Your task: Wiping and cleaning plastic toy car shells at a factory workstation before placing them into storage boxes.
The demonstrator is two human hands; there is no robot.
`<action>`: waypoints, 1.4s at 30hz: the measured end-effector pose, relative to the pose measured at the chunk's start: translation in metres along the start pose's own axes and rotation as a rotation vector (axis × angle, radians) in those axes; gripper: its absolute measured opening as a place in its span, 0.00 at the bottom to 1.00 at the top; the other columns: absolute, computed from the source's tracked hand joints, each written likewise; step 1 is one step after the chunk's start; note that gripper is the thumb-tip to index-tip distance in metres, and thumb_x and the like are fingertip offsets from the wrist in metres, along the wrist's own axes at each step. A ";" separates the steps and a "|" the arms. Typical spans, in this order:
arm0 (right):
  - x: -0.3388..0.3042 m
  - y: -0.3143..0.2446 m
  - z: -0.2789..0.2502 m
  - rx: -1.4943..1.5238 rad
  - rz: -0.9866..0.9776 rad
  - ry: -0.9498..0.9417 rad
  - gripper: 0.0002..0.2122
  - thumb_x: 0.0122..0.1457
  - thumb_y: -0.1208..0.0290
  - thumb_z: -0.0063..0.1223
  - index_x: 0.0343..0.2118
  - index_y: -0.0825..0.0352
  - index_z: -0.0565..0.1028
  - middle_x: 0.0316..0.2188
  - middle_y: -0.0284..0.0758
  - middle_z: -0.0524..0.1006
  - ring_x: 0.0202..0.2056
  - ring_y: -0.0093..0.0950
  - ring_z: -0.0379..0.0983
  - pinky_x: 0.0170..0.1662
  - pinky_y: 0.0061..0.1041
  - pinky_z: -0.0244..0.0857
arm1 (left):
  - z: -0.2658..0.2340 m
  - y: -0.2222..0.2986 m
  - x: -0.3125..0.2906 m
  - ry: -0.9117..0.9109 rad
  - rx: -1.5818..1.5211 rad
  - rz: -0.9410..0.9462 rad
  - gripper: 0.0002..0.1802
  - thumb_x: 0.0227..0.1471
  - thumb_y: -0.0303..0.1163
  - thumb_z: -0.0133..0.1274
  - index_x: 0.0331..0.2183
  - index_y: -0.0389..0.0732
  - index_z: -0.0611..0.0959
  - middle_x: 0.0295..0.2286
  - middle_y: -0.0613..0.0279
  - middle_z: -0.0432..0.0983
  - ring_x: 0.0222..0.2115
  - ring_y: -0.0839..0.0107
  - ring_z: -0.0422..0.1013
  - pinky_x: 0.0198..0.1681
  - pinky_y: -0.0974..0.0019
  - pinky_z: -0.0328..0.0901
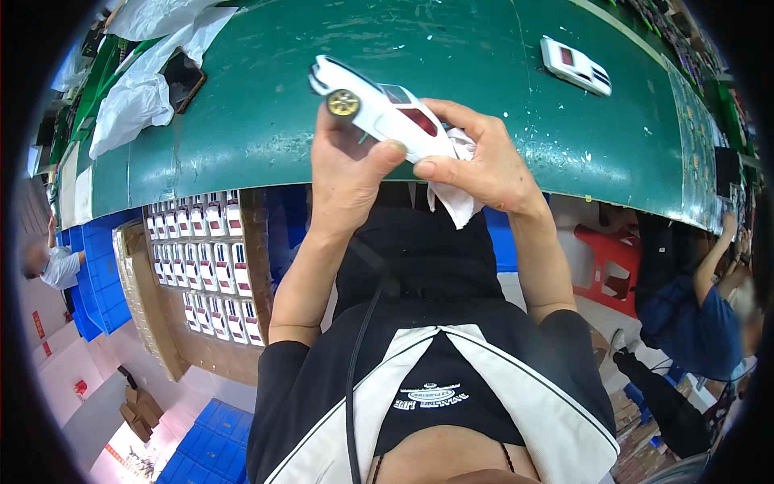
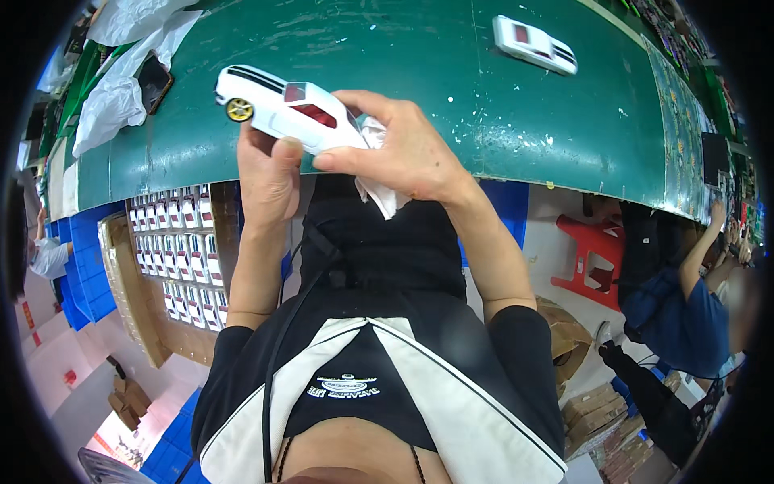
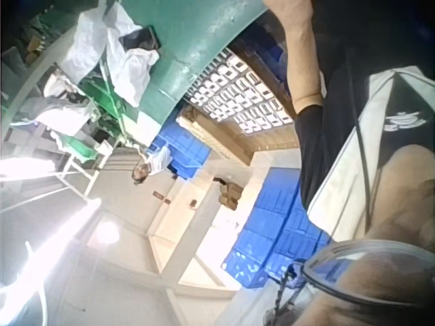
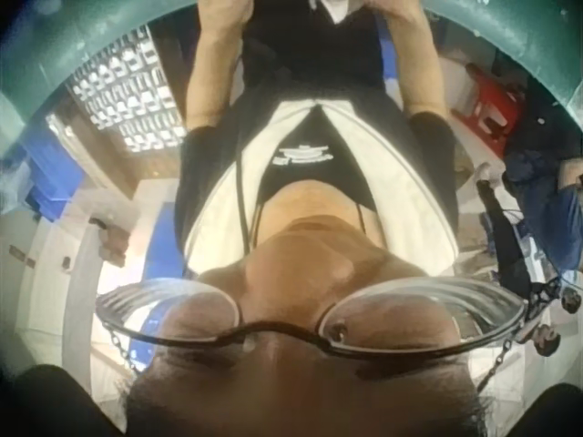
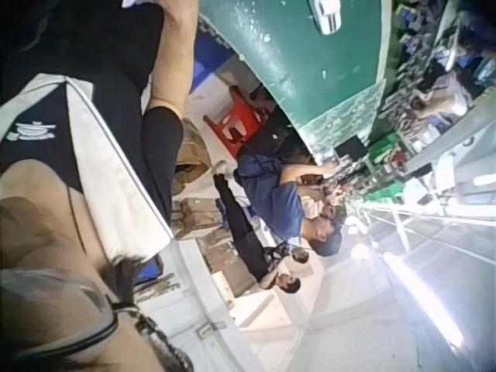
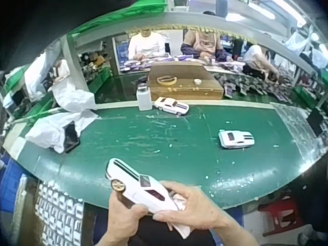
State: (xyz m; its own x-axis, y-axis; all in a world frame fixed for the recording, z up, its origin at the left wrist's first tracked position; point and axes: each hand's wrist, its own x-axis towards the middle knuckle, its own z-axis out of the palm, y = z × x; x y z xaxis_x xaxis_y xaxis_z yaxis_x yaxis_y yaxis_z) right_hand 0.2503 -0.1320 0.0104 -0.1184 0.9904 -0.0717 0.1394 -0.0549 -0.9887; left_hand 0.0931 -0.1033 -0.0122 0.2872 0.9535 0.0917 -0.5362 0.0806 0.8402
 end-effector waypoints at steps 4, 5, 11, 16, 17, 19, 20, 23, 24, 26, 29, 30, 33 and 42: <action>-0.003 -0.009 0.010 -0.036 -0.027 0.027 0.28 0.37 0.61 0.63 0.41 0.71 0.69 0.28 0.36 0.73 0.26 0.23 0.70 0.28 0.20 0.64 | -0.003 0.006 -0.009 0.031 -0.005 0.039 0.34 0.36 0.34 0.62 0.44 0.35 0.63 0.39 0.57 0.65 0.41 0.70 0.64 0.46 0.66 0.59; -0.003 -0.008 0.012 -0.186 -0.209 0.109 0.27 0.36 0.60 0.63 0.40 0.71 0.69 0.28 0.37 0.73 0.27 0.27 0.71 0.29 0.21 0.64 | -0.003 0.011 -0.010 0.022 -0.006 0.007 0.33 0.37 0.32 0.59 0.44 0.34 0.62 0.40 0.57 0.65 0.42 0.69 0.63 0.46 0.66 0.59; -0.008 -0.015 0.023 -0.492 -0.373 0.248 0.28 0.35 0.66 0.65 0.42 0.70 0.69 0.34 0.41 0.72 0.34 0.30 0.71 0.36 0.23 0.65 | 0.006 0.020 -0.014 0.054 0.136 0.017 0.30 0.39 0.27 0.49 0.46 0.29 0.61 0.42 0.47 0.64 0.43 0.63 0.64 0.47 0.62 0.59; -0.007 -0.008 0.031 -0.675 -0.501 0.368 0.29 0.33 0.66 0.66 0.42 0.68 0.69 0.34 0.40 0.72 0.33 0.34 0.73 0.33 0.25 0.69 | 0.005 0.022 -0.009 0.009 0.062 0.028 0.31 0.38 0.22 0.48 0.47 0.28 0.60 0.46 0.40 0.60 0.46 0.59 0.62 0.50 0.61 0.57; -0.007 -0.007 0.031 -0.700 -0.508 0.365 0.29 0.33 0.67 0.66 0.42 0.68 0.69 0.34 0.40 0.72 0.33 0.34 0.73 0.33 0.25 0.69 | 0.005 0.022 -0.009 0.015 0.041 0.027 0.31 0.37 0.21 0.47 0.47 0.28 0.59 0.46 0.40 0.60 0.47 0.58 0.61 0.50 0.60 0.57; -0.005 -0.006 0.029 -0.706 -0.523 0.366 0.29 0.33 0.67 0.66 0.42 0.68 0.69 0.34 0.40 0.72 0.33 0.34 0.73 0.32 0.25 0.69 | 0.004 0.026 -0.009 -0.003 0.042 0.008 0.32 0.37 0.20 0.47 0.48 0.28 0.59 0.47 0.40 0.59 0.48 0.58 0.60 0.51 0.59 0.57; -0.005 -0.005 0.027 -0.712 -0.539 0.367 0.29 0.32 0.68 0.66 0.42 0.68 0.69 0.34 0.40 0.72 0.32 0.33 0.73 0.32 0.25 0.69 | 0.005 0.028 -0.009 -0.039 0.027 -0.016 0.32 0.37 0.20 0.47 0.48 0.29 0.59 0.47 0.40 0.58 0.48 0.57 0.60 0.51 0.59 0.57; -0.007 -0.008 0.022 -0.685 -0.544 0.365 0.29 0.31 0.69 0.67 0.42 0.68 0.69 0.33 0.40 0.72 0.32 0.33 0.73 0.31 0.24 0.68 | 0.000 0.031 -0.006 -0.078 -0.074 -0.064 0.29 0.36 0.19 0.49 0.45 0.31 0.63 0.44 0.50 0.64 0.45 0.66 0.63 0.49 0.64 0.57; -0.007 -0.009 0.021 -0.685 -0.544 0.365 0.29 0.31 0.69 0.67 0.42 0.68 0.69 0.33 0.40 0.72 0.32 0.33 0.73 0.31 0.24 0.68 | -0.005 0.031 -0.005 -0.137 0.002 -0.066 0.30 0.37 0.22 0.52 0.45 0.31 0.63 0.44 0.51 0.64 0.44 0.67 0.63 0.49 0.65 0.57; -0.010 -0.012 0.022 -0.659 -0.526 0.374 0.29 0.31 0.70 0.67 0.42 0.68 0.69 0.33 0.40 0.72 0.31 0.33 0.73 0.31 0.24 0.68 | -0.016 0.024 -0.004 -0.186 0.091 -0.076 0.36 0.38 0.34 0.60 0.46 0.31 0.62 0.44 0.52 0.63 0.45 0.68 0.62 0.49 0.65 0.57; -0.014 -0.015 0.038 -0.636 -0.494 0.438 0.30 0.30 0.69 0.67 0.42 0.68 0.69 0.33 0.40 0.72 0.32 0.34 0.72 0.33 0.26 0.68 | -0.008 0.008 -0.005 -0.127 -0.047 0.008 0.44 0.38 0.45 0.60 0.50 0.31 0.57 0.46 0.50 0.61 0.46 0.66 0.61 0.49 0.63 0.57; -0.015 -0.015 0.038 -0.617 -0.478 0.404 0.25 0.35 0.71 0.64 0.40 0.69 0.70 0.31 0.39 0.72 0.31 0.32 0.72 0.32 0.22 0.67 | -0.008 0.006 -0.007 -0.142 -0.042 0.001 0.44 0.41 0.49 0.55 0.50 0.30 0.56 0.47 0.49 0.60 0.47 0.64 0.61 0.49 0.63 0.58; -0.005 -0.009 0.018 -0.342 -0.593 0.175 0.16 0.42 0.69 0.58 0.35 0.69 0.72 0.26 0.39 0.72 0.25 0.29 0.72 0.27 0.20 0.66 | -0.015 0.012 -0.009 -0.205 -0.146 -0.073 0.43 0.45 0.59 0.42 0.51 0.34 0.57 0.47 0.47 0.60 0.46 0.60 0.63 0.45 0.60 0.63; 0.009 -0.016 0.014 0.103 -0.314 0.034 0.11 0.47 0.73 0.52 0.35 0.71 0.73 0.24 0.30 0.72 0.22 0.16 0.68 0.23 0.14 0.63 | -0.021 0.011 -0.023 -0.183 0.100 -0.135 0.42 0.47 0.63 0.30 0.51 0.36 0.57 0.44 0.49 0.64 0.43 0.58 0.66 0.42 0.56 0.65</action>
State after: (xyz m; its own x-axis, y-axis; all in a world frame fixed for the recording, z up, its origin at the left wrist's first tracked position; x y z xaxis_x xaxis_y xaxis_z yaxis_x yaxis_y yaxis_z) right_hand 0.2336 -0.1240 0.0241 -0.1071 0.9646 0.2411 0.0011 0.2426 -0.9701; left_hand 0.0644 -0.1187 -0.0165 0.4950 0.8666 0.0625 -0.4047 0.1664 0.8992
